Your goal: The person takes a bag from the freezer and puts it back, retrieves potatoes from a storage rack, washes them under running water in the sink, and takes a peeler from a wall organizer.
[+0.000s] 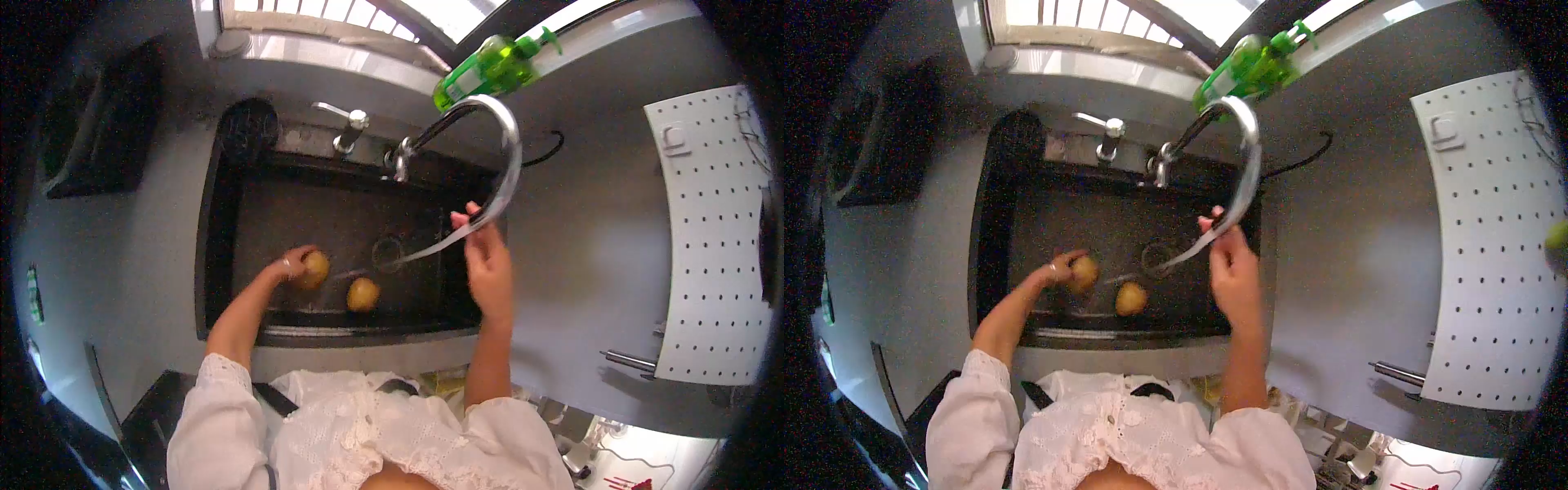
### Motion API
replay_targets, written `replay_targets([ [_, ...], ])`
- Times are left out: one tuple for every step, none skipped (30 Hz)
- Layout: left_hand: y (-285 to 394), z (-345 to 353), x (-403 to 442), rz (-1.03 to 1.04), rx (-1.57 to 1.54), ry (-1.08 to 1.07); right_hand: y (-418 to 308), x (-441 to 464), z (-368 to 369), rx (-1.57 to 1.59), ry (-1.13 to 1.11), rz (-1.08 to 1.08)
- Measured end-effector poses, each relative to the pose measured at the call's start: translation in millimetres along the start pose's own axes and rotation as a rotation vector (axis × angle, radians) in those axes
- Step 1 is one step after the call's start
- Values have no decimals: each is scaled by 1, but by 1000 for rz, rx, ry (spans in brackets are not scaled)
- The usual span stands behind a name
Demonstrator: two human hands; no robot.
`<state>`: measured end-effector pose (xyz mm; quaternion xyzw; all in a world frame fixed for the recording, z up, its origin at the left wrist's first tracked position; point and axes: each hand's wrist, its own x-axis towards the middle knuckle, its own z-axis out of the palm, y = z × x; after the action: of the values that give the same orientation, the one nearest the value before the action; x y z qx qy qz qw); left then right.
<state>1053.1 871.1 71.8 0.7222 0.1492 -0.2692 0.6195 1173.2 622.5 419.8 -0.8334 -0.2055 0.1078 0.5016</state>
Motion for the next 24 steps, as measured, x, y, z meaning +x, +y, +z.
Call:
replay_targets([
  [-12, 5, 11, 98, 114, 85, -1, 2, 2, -183, -64, -99],
  [-8, 7, 17, 99, 286, 151, -3, 2, 11, -237, -85, -141],
  [-2, 8, 23, 93, 459, 218, -6, 3, 24, -288, -106, -177],
  [4, 12, 29, 148, 440, 343, -20, 6, 35, -161, -138, -118],
  [10, 16, 38, 203, 419, 468, -33, 8, 44, -32, -174, -61],
  [22, 18, 46, 259, 393, 594, -30, 13, 53, 76, -144, -106],
  [47, 15, 47, 218, 6, 481, -27, 19, 56, 216, -168, -60],
  [81, 14, 41, 169, -378, 351, -23, 23, 58, 356, -196, -12],
  [106, 14, 36, 114, -757, 204, -16, 28, 61, 493, -224, 38],
  [120, 18, 36, 165, -935, 73, 7, 31, 70, 694, -221, 200],
  [131, 24, 36, 215, -1111, -65, 20, 32, 81, 809, -173, 291],
  [137, 27, 36, 264, -1282, -211, 40, 32, 94, 838, -203, 327],
  [130, 31, 41, 207, -1173, -186, 55, 31, 104, 868, -231, 365],
  [142, 36, 29, 242, -1192, -191, 58, 29, 110, 845, -273, 360],
  [155, 40, 16, 273, -1213, -195, 60, 28, 115, 822, -316, 361],
  [153, 42, 13, 219, -1179, -234, 55, 27, 117, 755, -277, 416],
  [146, 44, 7, 157, -1148, -268, 66, 28, 118, 558, -280, 323],
  [137, 44, 1, 93, -1115, -299, 90, 33, 120, 364, -284, 229],
  [123, 47, 0, 112, -836, -218, 111, 39, 123, 170, -288, 130],
  [103, 52, 5, 130, -555, -140, 124, 44, 126, 29, -236, 122],
  [88, 53, 5, 149, -271, -64, 136, 52, 123, -50, -260, 98],
  [85, 46, -6, 70, -6, -72, 141, 60, 122, -155, -218, 34],
  [81, 43, -20, 86, 332, 63, 146, 68, 121, -262, -175, -31],
  [94, 38, -53, 102, 669, 200, 148, 77, 122, -226, -161, -3],
])
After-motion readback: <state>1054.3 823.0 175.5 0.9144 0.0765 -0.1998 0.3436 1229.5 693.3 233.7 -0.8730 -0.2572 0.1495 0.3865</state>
